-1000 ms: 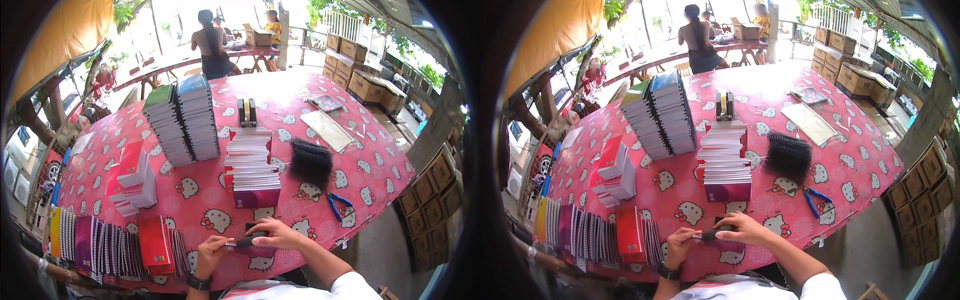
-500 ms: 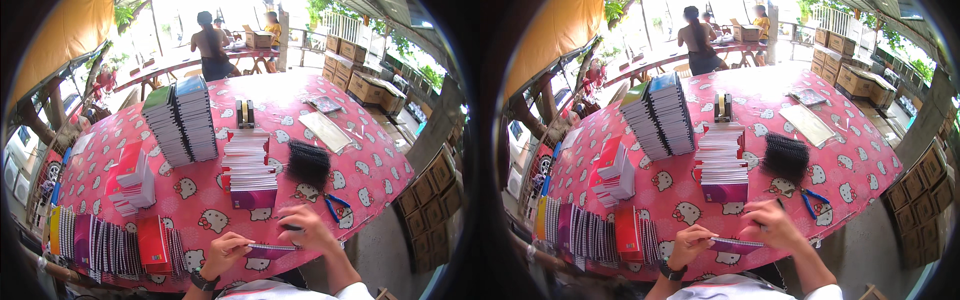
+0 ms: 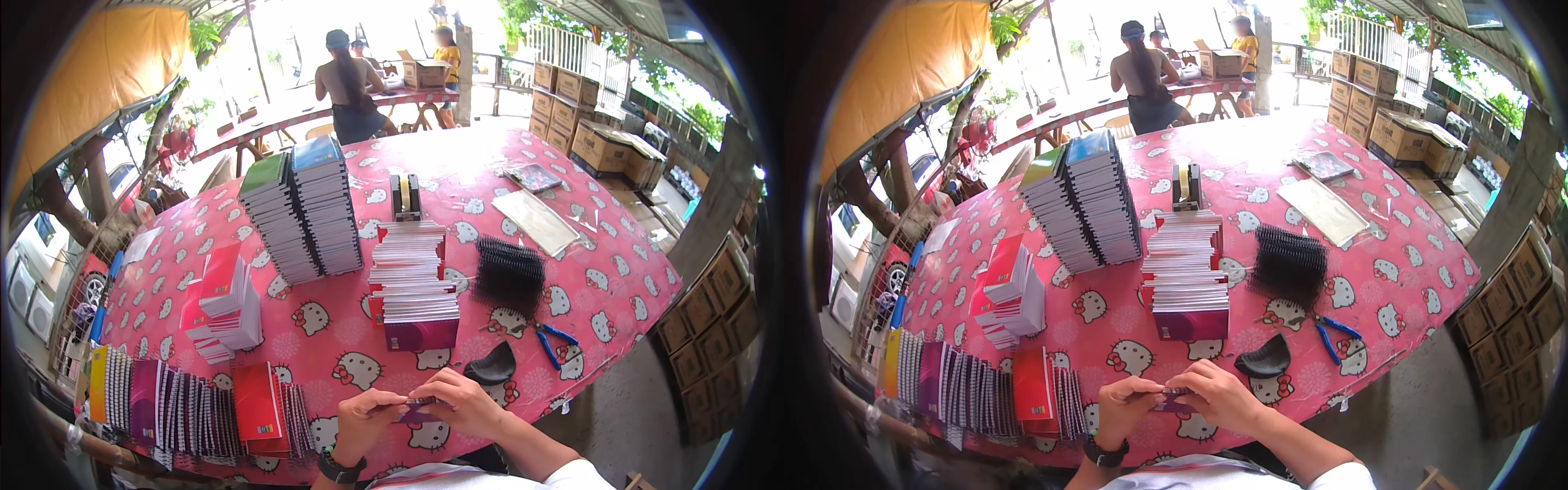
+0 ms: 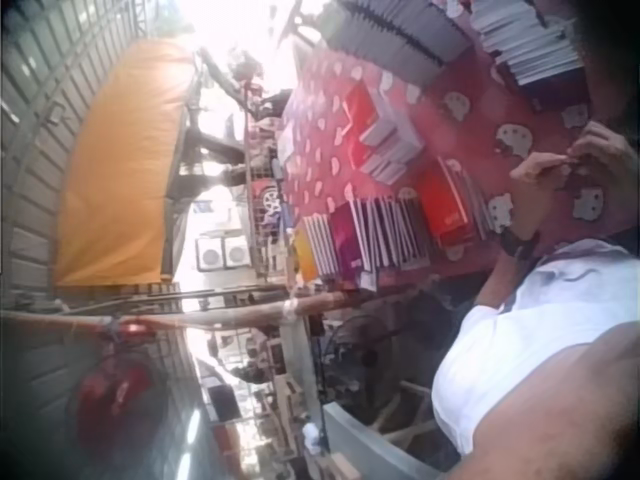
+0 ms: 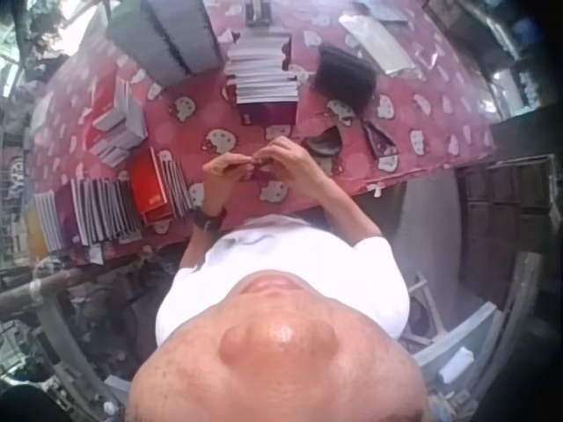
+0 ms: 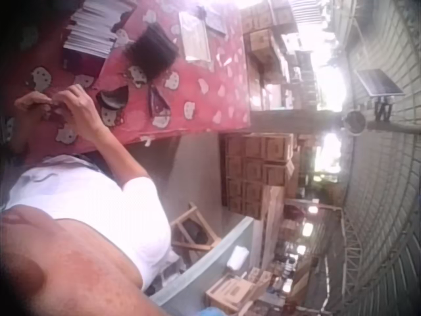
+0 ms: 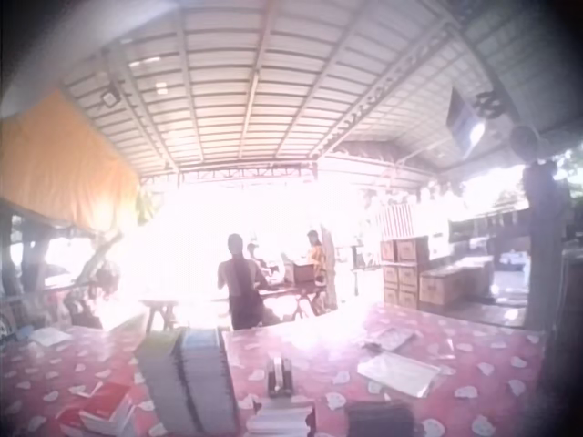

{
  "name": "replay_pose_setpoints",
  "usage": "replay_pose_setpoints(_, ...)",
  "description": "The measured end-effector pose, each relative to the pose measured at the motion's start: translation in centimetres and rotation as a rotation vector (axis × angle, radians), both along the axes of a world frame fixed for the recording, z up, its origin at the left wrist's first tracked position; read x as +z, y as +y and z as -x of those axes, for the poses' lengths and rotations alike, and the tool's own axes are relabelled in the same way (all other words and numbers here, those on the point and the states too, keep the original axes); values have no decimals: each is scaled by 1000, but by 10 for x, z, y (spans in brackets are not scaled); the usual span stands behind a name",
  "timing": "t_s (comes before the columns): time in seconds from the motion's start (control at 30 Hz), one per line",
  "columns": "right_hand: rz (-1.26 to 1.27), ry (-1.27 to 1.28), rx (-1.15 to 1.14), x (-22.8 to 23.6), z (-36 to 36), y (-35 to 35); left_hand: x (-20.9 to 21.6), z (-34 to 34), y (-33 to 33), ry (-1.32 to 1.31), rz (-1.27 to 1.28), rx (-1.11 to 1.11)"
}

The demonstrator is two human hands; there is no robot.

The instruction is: The person assembles notebooks by threading plastic spirals through the holes of a stack of papers and a cover, then moving the completed notebooks into a stack.

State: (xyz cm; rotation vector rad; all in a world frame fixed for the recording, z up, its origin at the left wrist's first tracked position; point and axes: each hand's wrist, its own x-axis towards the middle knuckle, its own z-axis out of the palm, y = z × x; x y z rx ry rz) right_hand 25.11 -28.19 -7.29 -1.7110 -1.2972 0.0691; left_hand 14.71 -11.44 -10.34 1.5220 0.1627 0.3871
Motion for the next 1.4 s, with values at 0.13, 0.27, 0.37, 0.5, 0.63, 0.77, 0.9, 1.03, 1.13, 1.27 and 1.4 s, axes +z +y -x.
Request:
replay_pose_setpoints(0.13,22,19,-12,-8,4,3,0,1,2,-5,-15,0)
replay_pose_setpoints(0.27,-23,12,-61,-8,10,8,-2,4,3,-44,-65,28)
replay_pose_setpoints(0.37,-44,37,-80,-12,10,7,2,3,2,-80,-215,59)
replay_pose_setpoints(0.5,-44,117,-64,-1,15,9,4,5,-1,-121,-299,95)
replay_pose_setpoints(0.63,51,205,-40,4,11,11,10,5,-6,-237,-507,140)
replay_pose_setpoints(0.77,1,172,2,5,16,26,10,15,1,-181,-518,190)
replay_pose_setpoints(0.9,-51,49,-41,8,20,26,10,14,-8,-171,-567,284)
replay_pose_setpoints(1.03,18,76,-32,5,26,28,13,23,0,-147,-772,298)
replay_pose_setpoints(1.13,-156,36,-26,20,37,46,29,48,8,11,-498,314)
replay_pose_setpoints(1.27,-262,158,-78,13,13,38,82,111,66,-309,-318,948)
replay_pose_setpoints(1.4,-160,139,-105,8,-13,19,167,172,131,-307,-715,1428)
